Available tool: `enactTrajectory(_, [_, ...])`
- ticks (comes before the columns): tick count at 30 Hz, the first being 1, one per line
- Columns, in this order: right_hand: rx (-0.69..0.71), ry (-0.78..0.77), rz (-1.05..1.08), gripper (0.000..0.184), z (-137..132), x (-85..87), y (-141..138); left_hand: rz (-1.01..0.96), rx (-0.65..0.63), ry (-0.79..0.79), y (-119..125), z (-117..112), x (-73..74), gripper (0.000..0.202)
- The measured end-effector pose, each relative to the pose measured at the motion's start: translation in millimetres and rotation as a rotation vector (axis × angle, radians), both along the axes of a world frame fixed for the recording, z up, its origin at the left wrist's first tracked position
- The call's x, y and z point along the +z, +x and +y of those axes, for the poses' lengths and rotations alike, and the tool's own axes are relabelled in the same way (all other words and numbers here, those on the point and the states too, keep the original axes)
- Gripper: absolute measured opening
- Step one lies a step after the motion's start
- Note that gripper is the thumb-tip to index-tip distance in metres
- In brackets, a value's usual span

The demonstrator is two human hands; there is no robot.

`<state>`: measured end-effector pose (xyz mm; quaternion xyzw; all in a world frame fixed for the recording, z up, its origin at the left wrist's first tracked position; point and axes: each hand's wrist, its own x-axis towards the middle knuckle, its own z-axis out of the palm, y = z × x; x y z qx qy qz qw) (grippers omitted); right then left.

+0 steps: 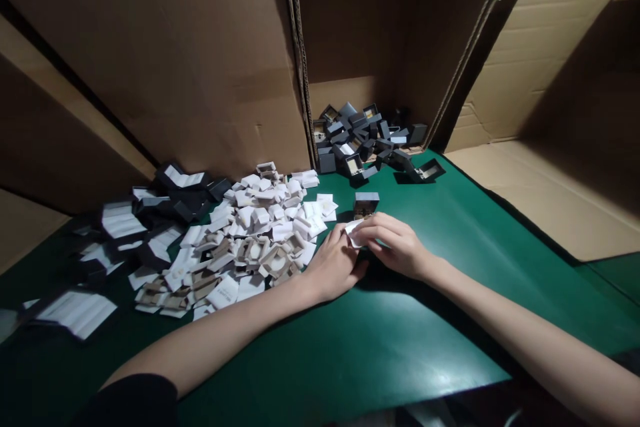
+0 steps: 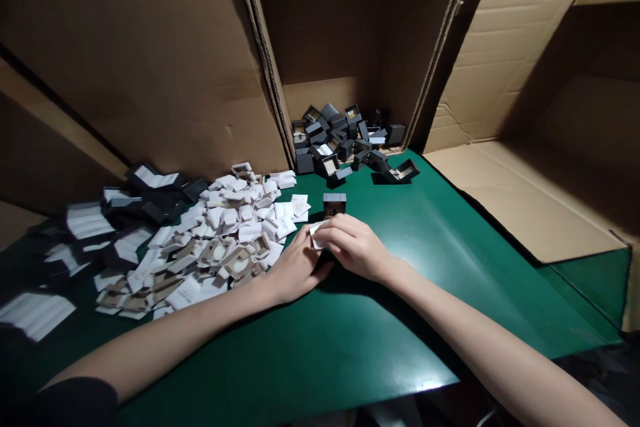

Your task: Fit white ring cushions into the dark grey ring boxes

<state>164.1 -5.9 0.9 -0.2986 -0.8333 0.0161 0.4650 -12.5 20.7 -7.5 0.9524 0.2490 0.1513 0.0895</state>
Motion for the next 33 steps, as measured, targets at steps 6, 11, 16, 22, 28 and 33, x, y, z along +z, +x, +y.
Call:
enactTrajectory(6, [-0.160, -0.122, 0.029, 0.025, 4.3, 2.3, 6.5, 0.038, 0.025, 0.076, -0.2, -1.9, -3.0, 0.036])
enactTrajectory(11, [-0.198, -0.259, -0.020, 0.029, 3.1, 4.6, 9.2, 0.038, 0.019, 0.049, -0.1, -2.6, -0.7, 0.039])
enactTrajectory(16, [-0.168, -0.411, 0.125, 0.023, 0.2, 8.7, 6.6, 0.042, 0.010, 0.010, 0.1, -3.2, 7.7, 0.027])
enactTrajectory(22, [-0.274, -0.220, 0.112, 0.007, 10.2, 5.4, 21.6, 0.034, 0.021, 0.057, -1.3, -5.0, 8.7, 0.037])
enactTrajectory(28, [-0.430, 0.003, -0.148, 0.010, 18.6, 0.3, 35.7, -0.003, -0.022, 0.163, -0.9, -9.2, 8.3, 0.041])
enactTrajectory(33, [-0.504, 0.095, -0.205, 0.011, 15.9, 4.2, 32.6, -0.007, -0.014, 0.170, -0.5, -10.7, 9.9, 0.041])
